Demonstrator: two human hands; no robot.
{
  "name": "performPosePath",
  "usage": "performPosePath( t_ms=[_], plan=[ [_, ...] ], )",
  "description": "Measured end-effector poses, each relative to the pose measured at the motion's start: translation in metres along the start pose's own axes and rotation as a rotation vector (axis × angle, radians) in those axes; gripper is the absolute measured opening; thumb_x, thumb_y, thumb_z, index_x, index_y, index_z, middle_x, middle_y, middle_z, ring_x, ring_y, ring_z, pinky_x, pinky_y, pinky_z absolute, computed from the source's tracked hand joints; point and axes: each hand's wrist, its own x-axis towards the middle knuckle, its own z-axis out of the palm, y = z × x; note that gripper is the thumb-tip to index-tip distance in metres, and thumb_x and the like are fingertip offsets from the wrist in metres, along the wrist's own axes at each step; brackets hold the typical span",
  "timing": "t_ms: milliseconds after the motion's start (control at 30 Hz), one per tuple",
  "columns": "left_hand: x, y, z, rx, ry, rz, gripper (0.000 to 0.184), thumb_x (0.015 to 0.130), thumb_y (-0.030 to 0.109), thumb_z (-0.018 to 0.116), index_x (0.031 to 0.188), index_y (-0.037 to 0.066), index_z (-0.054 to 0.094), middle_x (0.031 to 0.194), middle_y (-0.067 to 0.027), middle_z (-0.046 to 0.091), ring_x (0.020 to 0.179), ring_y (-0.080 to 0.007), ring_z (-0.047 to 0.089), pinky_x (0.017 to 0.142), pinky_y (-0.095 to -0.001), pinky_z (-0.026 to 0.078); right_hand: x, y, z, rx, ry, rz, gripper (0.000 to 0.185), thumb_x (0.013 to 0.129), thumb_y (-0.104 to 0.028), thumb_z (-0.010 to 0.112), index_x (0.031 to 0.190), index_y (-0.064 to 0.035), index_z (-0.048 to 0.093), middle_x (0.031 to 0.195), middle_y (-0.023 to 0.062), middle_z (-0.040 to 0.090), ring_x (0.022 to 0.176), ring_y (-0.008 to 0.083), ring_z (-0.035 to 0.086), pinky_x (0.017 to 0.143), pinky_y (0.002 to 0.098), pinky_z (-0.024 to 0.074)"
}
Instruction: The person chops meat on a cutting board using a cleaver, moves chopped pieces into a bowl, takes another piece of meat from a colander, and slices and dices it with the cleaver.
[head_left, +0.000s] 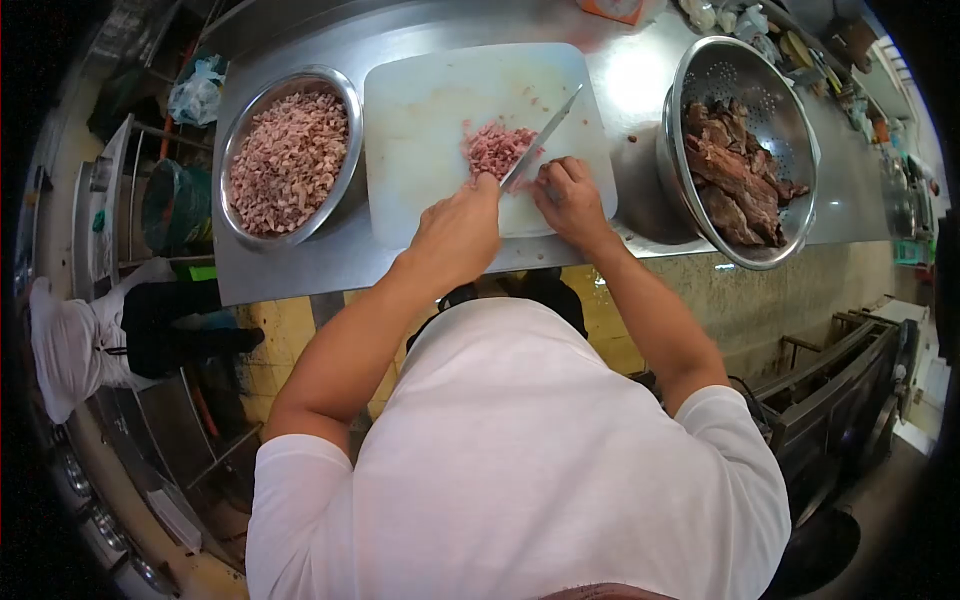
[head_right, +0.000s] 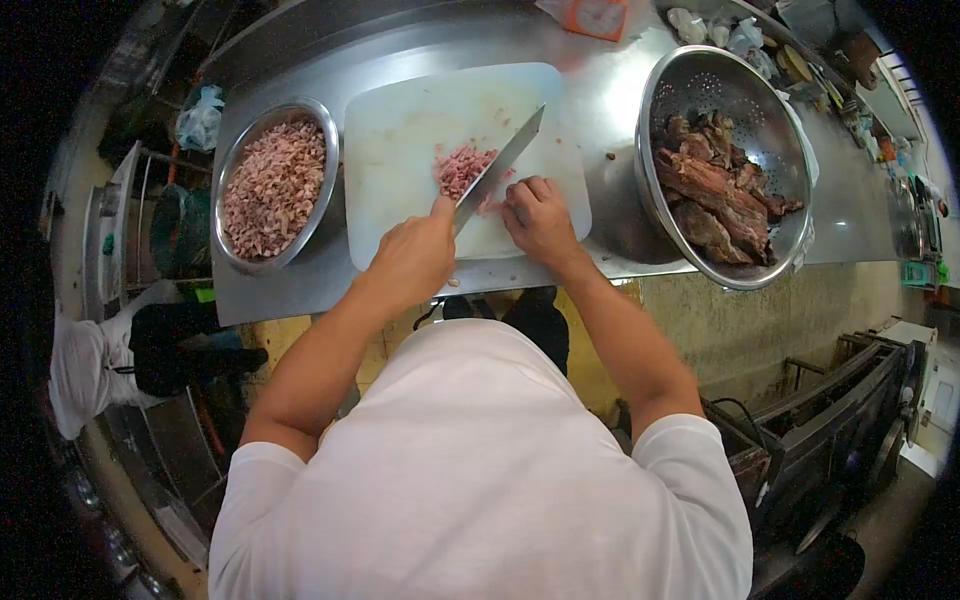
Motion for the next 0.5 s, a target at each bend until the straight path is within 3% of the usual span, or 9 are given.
performPosePath(
  t_ms=[133, 333, 433, 500],
  plan=[
    [-0.016, 0.012, -0.003, 0.010, -0.080, -0.049, 0.016, 0.099, 0.009, 0.050, 0.108, -0.003, 0.049, 0.086, -0.0326, 0.069, 0.085, -0.0531, 0.068, 0.081, -0.0617, 0.051, 0.003, -0.003, -0.009, 0.048, 0.047, 0.003, 0.021, 0.082, -0.001, 0.077, 0.101, -0.0033, 0.068, 0.101, 0.0119, 0.068, 0.097, 0.0342, 0.065, 0.080, 0.0424, 0.0537],
    [0.015, 0.010, 0.023, 0.023, -0.081, -0.019, 0.023, 0.090, -0.001, 0.051, 0.112, -0.004, 0.047, 0.092, -0.0330, 0.069, 0.088, -0.0529, 0.069, 0.082, -0.0621, 0.050, 0.002, 0.000, -0.015, 0.106, 0.018, 0.005, 0.018, 0.084, 0.005, 0.072, 0.099, -0.0055, 0.071, 0.094, 0.0109, 0.068, 0.091, 0.0355, 0.065, 0.082, 0.0439, 0.0545],
    [0.013, 0.011, 0.007, 0.032, -0.081, 0.054, 0.023, 0.089, -0.002, 0.053, 0.111, -0.005, 0.047, 0.091, -0.0322, 0.069, 0.089, -0.0527, 0.069, 0.081, -0.0615, 0.051, -0.002, 0.004, -0.013, 0.117, 0.009, 0.094, 0.018, 0.084, 0.003, 0.073, 0.100, -0.0049, 0.071, 0.096, 0.0123, 0.069, 0.091, 0.0356, 0.067, 0.080, 0.0438, 0.0553],
    [-0.005, 0.020, -0.004, 0.037, -0.148, -0.030, 0.021, 0.087, -0.002, 0.054, 0.107, -0.004, 0.047, 0.090, -0.0313, 0.069, 0.089, -0.0513, 0.069, 0.080, -0.0606, 0.051, -0.003, 0.004, -0.013, 0.118, 0.030, 0.102, 0.017, 0.084, 0.003, 0.073, 0.099, -0.0046, 0.071, 0.096, 0.0127, 0.069, 0.090, 0.0352, 0.068, 0.079, 0.0433, 0.0557]
  ],
)
